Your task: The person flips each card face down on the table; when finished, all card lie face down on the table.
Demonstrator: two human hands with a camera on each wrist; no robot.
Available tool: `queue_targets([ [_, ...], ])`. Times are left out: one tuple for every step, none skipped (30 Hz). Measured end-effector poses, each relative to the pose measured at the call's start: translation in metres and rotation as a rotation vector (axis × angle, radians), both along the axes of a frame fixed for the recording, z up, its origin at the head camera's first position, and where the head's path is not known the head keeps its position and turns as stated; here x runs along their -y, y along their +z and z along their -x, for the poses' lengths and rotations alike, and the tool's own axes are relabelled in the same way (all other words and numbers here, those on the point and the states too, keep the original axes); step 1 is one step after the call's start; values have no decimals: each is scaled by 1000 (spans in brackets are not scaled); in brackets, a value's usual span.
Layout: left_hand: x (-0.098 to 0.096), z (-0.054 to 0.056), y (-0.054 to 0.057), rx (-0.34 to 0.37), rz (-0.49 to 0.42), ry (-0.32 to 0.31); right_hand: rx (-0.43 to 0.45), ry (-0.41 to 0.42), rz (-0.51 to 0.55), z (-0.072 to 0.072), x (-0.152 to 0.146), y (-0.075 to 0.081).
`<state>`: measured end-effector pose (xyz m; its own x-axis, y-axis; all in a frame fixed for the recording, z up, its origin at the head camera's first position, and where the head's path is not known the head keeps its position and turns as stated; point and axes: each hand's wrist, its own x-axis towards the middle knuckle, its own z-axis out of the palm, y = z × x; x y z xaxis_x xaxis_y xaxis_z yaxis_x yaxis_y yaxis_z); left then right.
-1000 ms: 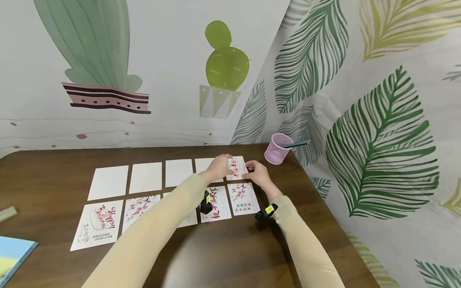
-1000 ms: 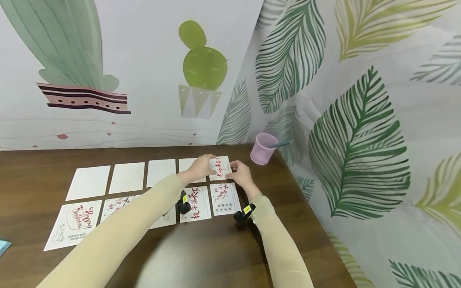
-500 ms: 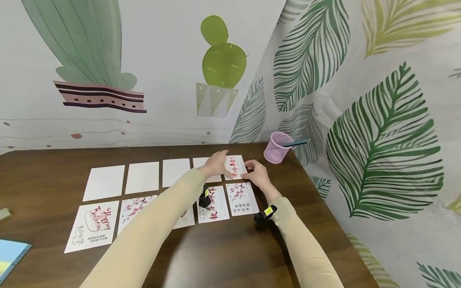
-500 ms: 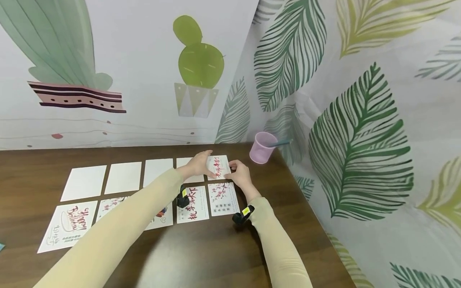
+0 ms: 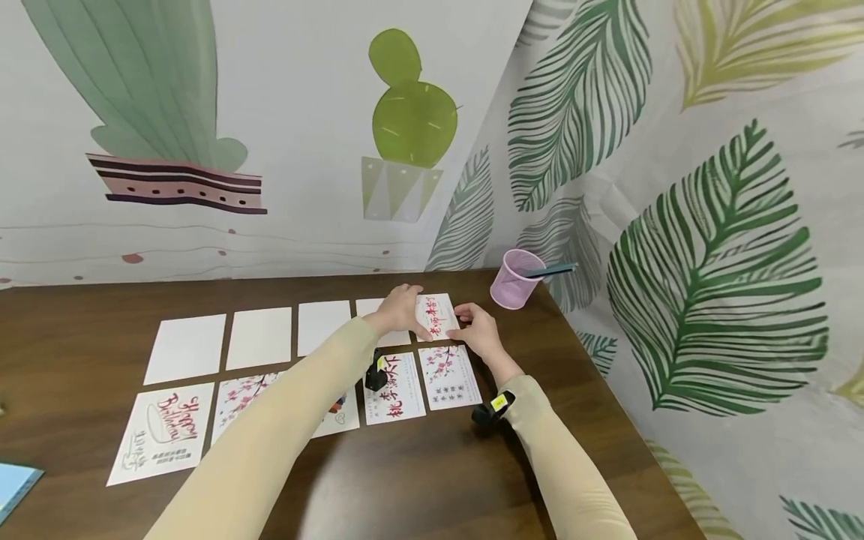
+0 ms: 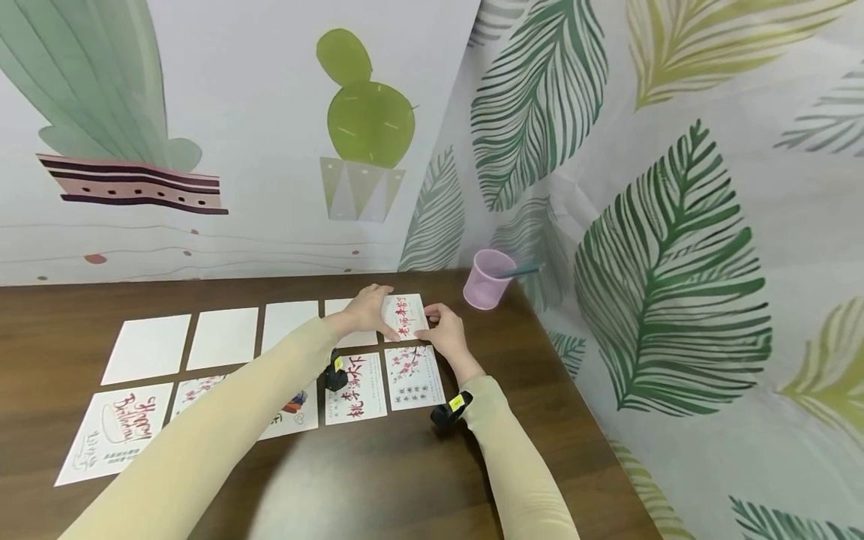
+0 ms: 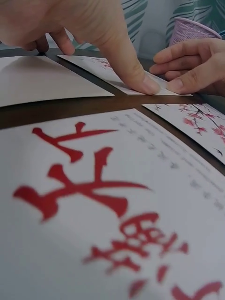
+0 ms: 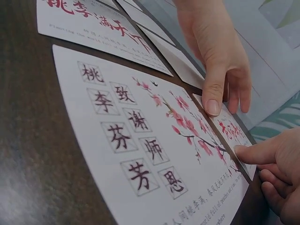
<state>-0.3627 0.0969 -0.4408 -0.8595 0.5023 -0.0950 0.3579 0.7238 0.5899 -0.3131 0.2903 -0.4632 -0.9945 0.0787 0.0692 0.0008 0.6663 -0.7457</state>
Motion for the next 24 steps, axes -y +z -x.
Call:
queue_targets([
  [0,2,-1,-3,4,-5,-4,-2,-1,0,0,0],
  [0,3,-1,-7,7,-8,-4,-3,2,0,1,-1],
  [-1,4,-2,-9,9,-12,-6,-5,2,-1,1,-1],
  [-1,6,-2,-7,8,-15,-10,-6,1,-1,1,-2],
  [-2,6,-2,-8,0,-15,-11,-8,0,-1,1,-2],
  [-3,7,-2,-9,-9,-13,-12,-10,2,-2,1,-2],
  [-4,8,-1,-7,-24,-7,-15,-11,4,-2,0,-2],
  [-5,8,0,-3,-46,0,-18,-12,4,-1,0,-2],
  [-5,9,1,-3,-69,9,-21,-14,4,-1,-1,-1],
  [-6,9,1,0,-96,21,-20,-16,8,-2,-1,-1],
  [-6,8,2,6,-132,36,-18,-17,11,-3,-1,-1],
  [-6,8,2,14,-164,46,-16,-19,14,-3,-1,-2],
  [-6,8,2,20,-196,54,-17,-21,13,-3,-1,-2],
  [-6,8,2,25,-221,60,-15,-21,14,-4,-1,-2],
  [-7,9,2,31,-244,66,-14,-22,16,-4,0,-1],
  [-7,9,1,40,-265,70,-14,-21,17,-4,0,-2],
  [-7,10,0,47,-281,73,-15,-21,19,-4,0,-2],
  [-8,11,0,51,-294,78,-18,-21,20,-3,0,-2],
  [-8,11,-1,54,-307,88,-18,-22,22,-3,0,-2],
  [-8,11,-1,64,-326,101,-19,-24,26,-2,0,-3],
  [-8,11,-1,75,-347,118,-19,-26,29,-2,0,-3],
  [-8,11,-1,92,-372,137,-18,-28,33,-1,0,-3],
  [-8,11,-1,116,-403,159,-18,-28,34,-1,0,-3],
  [-8,10,-1,140,-429,182,-18,-28,34,0,0,-4],
])
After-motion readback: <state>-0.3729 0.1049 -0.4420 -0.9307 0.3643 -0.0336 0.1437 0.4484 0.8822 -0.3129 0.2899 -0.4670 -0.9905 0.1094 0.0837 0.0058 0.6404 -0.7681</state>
